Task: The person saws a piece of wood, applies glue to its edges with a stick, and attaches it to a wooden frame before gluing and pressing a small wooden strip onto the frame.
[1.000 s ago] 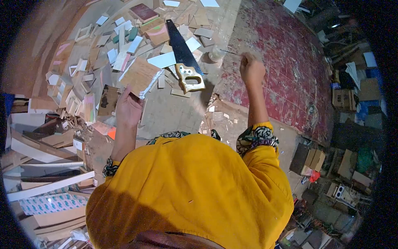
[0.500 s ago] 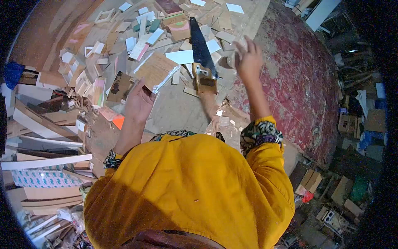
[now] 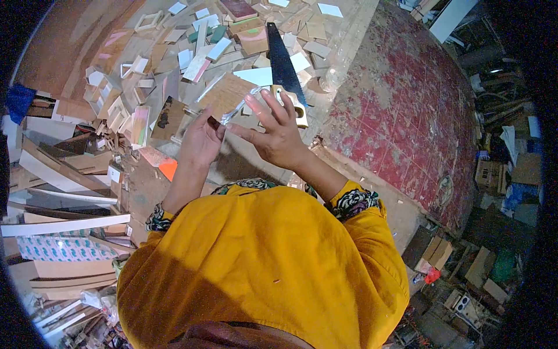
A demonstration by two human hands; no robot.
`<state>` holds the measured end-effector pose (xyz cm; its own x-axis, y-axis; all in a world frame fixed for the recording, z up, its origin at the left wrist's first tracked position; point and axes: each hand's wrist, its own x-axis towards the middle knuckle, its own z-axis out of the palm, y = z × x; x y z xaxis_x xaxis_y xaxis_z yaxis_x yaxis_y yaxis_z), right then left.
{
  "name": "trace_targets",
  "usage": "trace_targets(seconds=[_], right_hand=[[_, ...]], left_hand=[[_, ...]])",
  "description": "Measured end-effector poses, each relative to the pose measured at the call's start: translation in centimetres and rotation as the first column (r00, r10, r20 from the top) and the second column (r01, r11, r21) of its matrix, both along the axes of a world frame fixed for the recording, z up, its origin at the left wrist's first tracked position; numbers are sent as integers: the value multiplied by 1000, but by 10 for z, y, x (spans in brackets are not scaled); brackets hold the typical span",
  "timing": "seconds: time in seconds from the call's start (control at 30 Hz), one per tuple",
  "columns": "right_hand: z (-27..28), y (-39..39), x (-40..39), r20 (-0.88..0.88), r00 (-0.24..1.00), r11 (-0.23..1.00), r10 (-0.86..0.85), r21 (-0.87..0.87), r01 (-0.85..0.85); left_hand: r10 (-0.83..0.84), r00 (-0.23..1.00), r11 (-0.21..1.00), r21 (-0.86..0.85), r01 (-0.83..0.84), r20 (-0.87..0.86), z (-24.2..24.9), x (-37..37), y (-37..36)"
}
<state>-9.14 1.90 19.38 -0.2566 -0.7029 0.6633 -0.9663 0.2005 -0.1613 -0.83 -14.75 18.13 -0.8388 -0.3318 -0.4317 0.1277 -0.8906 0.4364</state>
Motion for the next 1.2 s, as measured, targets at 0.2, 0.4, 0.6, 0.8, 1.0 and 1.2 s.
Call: trace_targets(seconds=[0.2, 0.4, 0.6, 0.8, 1.0, 1.2], right_hand=[[0, -3, 4, -10, 998, 997, -65, 31, 65], [2, 1, 1, -32, 996, 996, -85, 16, 85], [6, 9, -20, 72, 980, 979, -187, -67, 192], [10, 15, -26, 172, 957, 966, -232, -78, 248], [3, 14, -56, 350, 934, 985, -64, -127, 115], [18, -2, -57, 432, 890, 989, 149, -78, -128]], left_hand=[[-13, 999, 998, -68, 10, -37, 3, 2, 4], [15, 1000, 995, -101, -17, -24, 13, 3, 5], [-63, 997, 988, -146, 55, -47, 6, 6, -2], [-36, 999, 991, -131, 37, 9, 6, 4, 0], [-140, 990, 969, -208, 130, -34, 12, 8, 0], [-298, 953, 953, -75, 294, -51, 9, 19, -5]])
